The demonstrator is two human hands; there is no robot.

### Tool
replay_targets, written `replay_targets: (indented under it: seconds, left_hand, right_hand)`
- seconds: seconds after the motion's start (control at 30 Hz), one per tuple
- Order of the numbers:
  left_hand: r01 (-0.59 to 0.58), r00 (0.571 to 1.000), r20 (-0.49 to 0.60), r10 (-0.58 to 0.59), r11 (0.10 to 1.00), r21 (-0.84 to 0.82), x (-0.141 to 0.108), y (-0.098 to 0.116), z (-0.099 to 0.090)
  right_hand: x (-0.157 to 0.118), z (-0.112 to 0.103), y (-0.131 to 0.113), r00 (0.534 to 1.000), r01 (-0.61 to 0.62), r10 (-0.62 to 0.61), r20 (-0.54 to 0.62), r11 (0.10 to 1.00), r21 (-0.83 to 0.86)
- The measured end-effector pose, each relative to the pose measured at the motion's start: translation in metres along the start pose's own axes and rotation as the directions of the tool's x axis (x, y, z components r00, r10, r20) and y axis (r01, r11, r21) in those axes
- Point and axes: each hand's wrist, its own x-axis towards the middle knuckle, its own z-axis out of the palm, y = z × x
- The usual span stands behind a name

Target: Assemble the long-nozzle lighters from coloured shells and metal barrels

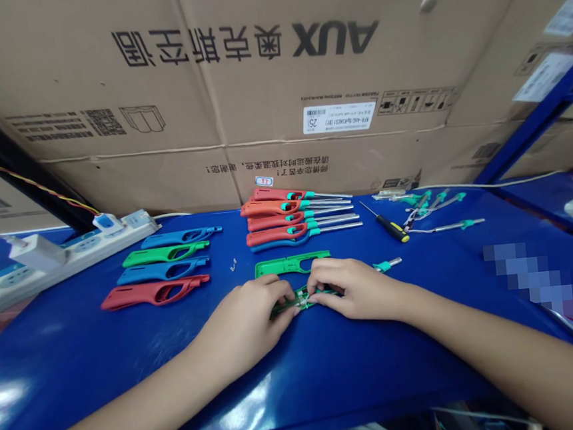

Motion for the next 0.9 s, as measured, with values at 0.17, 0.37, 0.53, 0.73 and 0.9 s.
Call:
replay_targets:
  seconds: [0.17, 0.37, 0.53, 0.73, 0.9]
  left_hand:
    - [-0.027, 1.0, -0.004, 0.027, 1.0, 0.003, 0.001, -0.001, -0.002]
    - [-0.043, 0.999, 0.011, 0.043, 0.998, 0.036, 0.001, -0.001, -0.004]
    - [-0.057, 0.998, 0.005, 0.056, 0.997, 0.047, 0.001, -0.002, -0.004]
    - [-0.116, 0.993, -0.005, 0.117, 0.992, 0.047, 0.002, -0.004, -0.003]
    - [-0.146, 0.989, -0.008, 0.146, 0.989, 0.035, 0.002, -0.004, -0.003]
  right_hand:
    - [0.0, -0.004, 0.0, 1.0, 0.014, -0.013, -0.02, 0.999, 0.051]
    - [0.001, -0.003, -0.001, 0.997, -0.004, 0.011, -0.075, 0.996, 0.09]
    - [0.004, 0.004, -0.001, 0.992, -0.063, 0.074, -0.101, 0.993, 0.104]
    - [0.007, 0.007, -0.003, 0.979, -0.168, 0.182, -0.087, 0.975, 0.149]
    - [0.007, 0.009, -0.004, 0.973, -0.201, 0.218, -0.081, 0.962, 0.183]
